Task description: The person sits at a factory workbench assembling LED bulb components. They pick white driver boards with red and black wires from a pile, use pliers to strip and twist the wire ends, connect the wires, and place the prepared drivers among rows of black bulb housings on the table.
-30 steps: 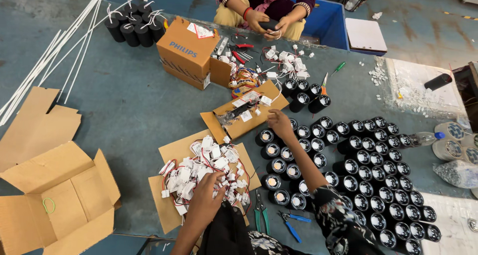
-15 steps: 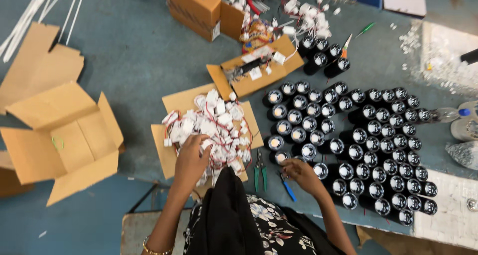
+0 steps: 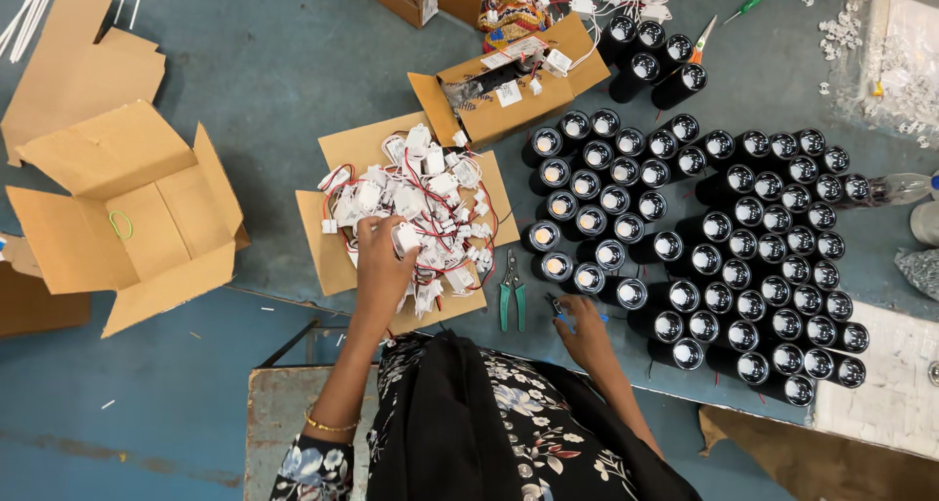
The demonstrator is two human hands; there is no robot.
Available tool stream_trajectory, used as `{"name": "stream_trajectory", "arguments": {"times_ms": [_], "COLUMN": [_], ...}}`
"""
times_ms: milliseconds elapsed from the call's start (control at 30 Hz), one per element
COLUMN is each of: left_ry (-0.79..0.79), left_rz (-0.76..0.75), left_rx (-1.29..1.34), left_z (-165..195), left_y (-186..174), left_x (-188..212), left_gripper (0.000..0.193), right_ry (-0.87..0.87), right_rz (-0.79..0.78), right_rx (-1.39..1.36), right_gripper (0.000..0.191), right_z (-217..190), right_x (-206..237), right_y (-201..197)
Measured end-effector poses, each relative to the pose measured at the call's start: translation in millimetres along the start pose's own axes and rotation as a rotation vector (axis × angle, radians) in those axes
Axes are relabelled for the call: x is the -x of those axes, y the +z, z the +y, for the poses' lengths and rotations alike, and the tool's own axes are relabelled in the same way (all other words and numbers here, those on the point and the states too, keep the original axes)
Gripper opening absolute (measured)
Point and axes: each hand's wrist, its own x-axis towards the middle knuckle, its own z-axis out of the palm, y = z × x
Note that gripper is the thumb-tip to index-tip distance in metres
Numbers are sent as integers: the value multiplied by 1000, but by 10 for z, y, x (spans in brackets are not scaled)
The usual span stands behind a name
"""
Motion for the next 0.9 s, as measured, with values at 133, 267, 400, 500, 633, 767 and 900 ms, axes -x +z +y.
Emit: {"name": "stream_trajectory", "arguments": {"times_ms": [133,267,400,500,633,767,900], "left_ry": [-116,-213,-91,25,-262,-445,-407], "left_rz": [-39,-44,56,135,-111,-201,-246], "left_rx": [50,255,233,243,901,1134,911], "left_z": [118,271,385,435,489,594,722], "left_y": [-46,-178,-238,-234,-181,-54,10], "left_x": [41,167,267,313,333,308,283], "left_gripper": [43,30,21,20,17,20,30], "right_ry": [-61,55,-78,-229,-341,184,-45], "right_rz": [75,92,-12,-63,-126,-422,-301], "right_rx": [-63,-227,-371,-395,-487,-1244,-1145], "right_gripper": [35,30,30,38,59,42,26], "right_z": [27,-23,-267,-530,-791,-801,-628], "right_x": [-20,-52,-112,-164,-306,-514,-569], "right_y": [-42,-87,-117,-115,-134,-235,-381]}}
